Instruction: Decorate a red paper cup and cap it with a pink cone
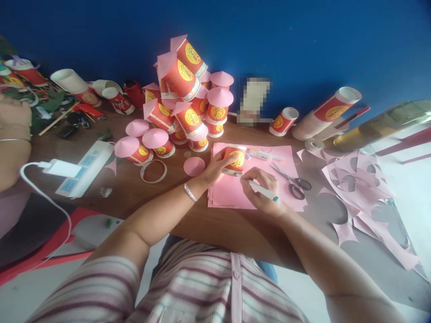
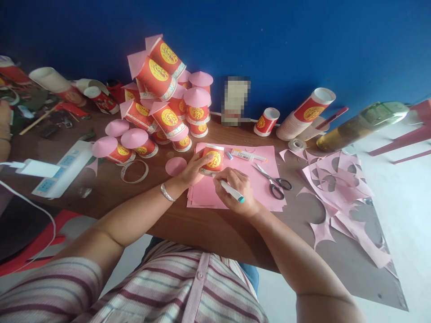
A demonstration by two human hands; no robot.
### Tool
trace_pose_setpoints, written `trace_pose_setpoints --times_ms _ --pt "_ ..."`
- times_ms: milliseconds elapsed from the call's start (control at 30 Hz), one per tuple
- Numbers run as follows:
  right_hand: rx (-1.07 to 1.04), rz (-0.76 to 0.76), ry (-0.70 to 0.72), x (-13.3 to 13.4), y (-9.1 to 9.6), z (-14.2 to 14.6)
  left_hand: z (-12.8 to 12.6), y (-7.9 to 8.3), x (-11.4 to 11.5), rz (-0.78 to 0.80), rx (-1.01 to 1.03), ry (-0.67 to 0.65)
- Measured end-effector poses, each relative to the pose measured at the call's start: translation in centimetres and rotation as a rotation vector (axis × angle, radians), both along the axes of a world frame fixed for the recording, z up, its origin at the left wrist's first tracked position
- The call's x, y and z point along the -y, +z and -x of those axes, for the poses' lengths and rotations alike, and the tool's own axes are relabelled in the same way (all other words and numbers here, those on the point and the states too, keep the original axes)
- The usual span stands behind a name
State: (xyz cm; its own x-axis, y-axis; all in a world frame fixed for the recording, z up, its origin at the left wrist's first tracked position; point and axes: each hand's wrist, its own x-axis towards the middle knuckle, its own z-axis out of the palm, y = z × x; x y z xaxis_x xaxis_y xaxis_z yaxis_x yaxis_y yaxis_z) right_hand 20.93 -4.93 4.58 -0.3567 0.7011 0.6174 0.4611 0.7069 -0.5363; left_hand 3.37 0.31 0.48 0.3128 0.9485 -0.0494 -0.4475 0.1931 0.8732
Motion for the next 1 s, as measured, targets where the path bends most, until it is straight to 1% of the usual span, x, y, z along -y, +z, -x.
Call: trace_pose_setpoints --times_ms 367,533,767,1000 --pt "0.040 -0.007 -0.083 -0.01 0.28 -0.21 -0.11 0.27 0.17 0.059 0.006 0.017" --pt "0.036 -0.017 -0.103 -0.12 0.30 -0.16 -0.16 0.62 0.34 0.051 -0.004 0.009" --pt "0.032 -0.037 -0.102 -0.16 0.29 -0.11 -0.08 0.60 0.30 0.067 -0.004 0.004" --pt "0.010 -0.011 -0.096 -0.22 0.19 -0.08 -0.02 0.53 0.29 0.074 0.009 -0.007"
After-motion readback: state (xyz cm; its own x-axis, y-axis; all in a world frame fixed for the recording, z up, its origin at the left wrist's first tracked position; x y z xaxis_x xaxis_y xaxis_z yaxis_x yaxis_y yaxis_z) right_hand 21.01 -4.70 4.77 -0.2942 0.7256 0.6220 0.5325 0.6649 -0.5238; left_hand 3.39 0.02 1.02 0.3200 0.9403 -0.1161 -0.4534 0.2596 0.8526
